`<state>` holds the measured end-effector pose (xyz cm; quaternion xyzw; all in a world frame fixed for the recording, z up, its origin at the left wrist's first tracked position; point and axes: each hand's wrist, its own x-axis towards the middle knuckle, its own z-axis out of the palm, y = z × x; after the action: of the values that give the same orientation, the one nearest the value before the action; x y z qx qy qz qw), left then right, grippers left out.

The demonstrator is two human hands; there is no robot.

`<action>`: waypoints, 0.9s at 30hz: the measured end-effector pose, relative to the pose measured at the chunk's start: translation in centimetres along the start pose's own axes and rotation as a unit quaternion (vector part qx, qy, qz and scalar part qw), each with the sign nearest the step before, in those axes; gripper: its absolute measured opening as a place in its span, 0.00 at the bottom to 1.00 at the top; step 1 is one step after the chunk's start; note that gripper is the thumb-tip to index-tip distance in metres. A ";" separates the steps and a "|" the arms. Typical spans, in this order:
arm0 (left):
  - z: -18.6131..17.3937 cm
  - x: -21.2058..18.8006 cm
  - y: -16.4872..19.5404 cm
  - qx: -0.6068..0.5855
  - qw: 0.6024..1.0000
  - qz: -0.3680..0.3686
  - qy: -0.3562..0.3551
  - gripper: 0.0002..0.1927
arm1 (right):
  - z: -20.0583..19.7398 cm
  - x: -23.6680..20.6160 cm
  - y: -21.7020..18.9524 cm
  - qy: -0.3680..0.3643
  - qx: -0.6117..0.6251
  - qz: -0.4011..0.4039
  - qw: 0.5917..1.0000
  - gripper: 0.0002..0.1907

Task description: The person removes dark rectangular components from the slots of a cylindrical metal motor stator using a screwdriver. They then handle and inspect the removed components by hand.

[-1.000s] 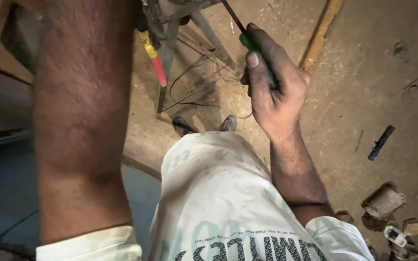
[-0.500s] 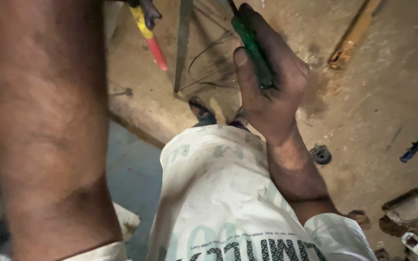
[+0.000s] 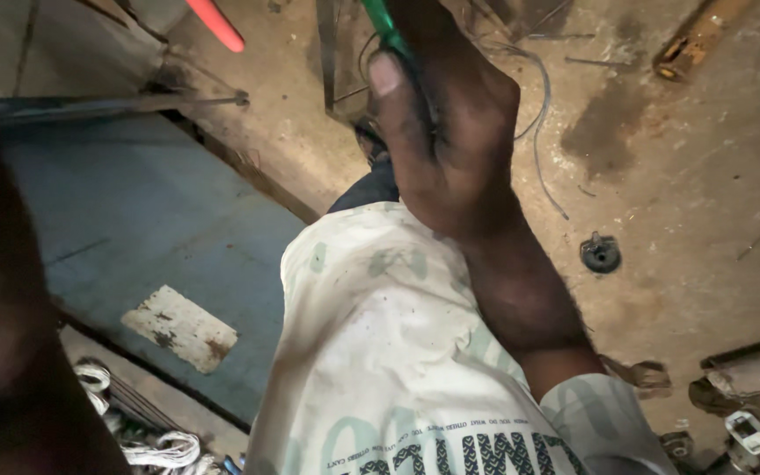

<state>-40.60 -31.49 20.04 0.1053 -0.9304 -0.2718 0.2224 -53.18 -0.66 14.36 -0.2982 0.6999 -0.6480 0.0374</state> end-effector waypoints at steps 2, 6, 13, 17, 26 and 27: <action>-0.4 -0.6 0.2 0.008 1.000 -0.002 0.002 0.05 | 0.1 0.0 0.0 -0.009 -0.004 -0.012 1.000 0.17; -0.9 -1.2 0.6 0.011 1.000 -0.001 0.008 0.05 | -0.1 0.6 -0.1 -0.025 -0.009 -0.022 0.999 0.16; -0.5 -0.9 1.1 0.015 1.000 0.000 0.009 0.05 | -1.0 2.2 -0.6 -0.012 0.010 -0.032 0.999 0.06; 0.3 -0.6 1.0 0.015 1.000 -0.002 0.011 0.04 | -1.0 3.1 -0.3 -0.001 0.043 -0.042 0.998 0.06; 1.9 -0.3 1.0 0.006 1.000 0.008 0.025 0.04 | -1.5 1.8 2.4 0.010 0.122 0.026 0.992 0.09; 2.5 -0.1 1.0 0.002 1.000 0.011 0.028 0.04 | -1.9 1.5 2.8 0.013 0.115 0.018 0.993 0.11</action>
<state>-41.81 -29.52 18.64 0.1033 -0.9254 -0.2640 0.2514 -56.24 0.28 12.51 -0.2711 0.6262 -0.7272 0.0740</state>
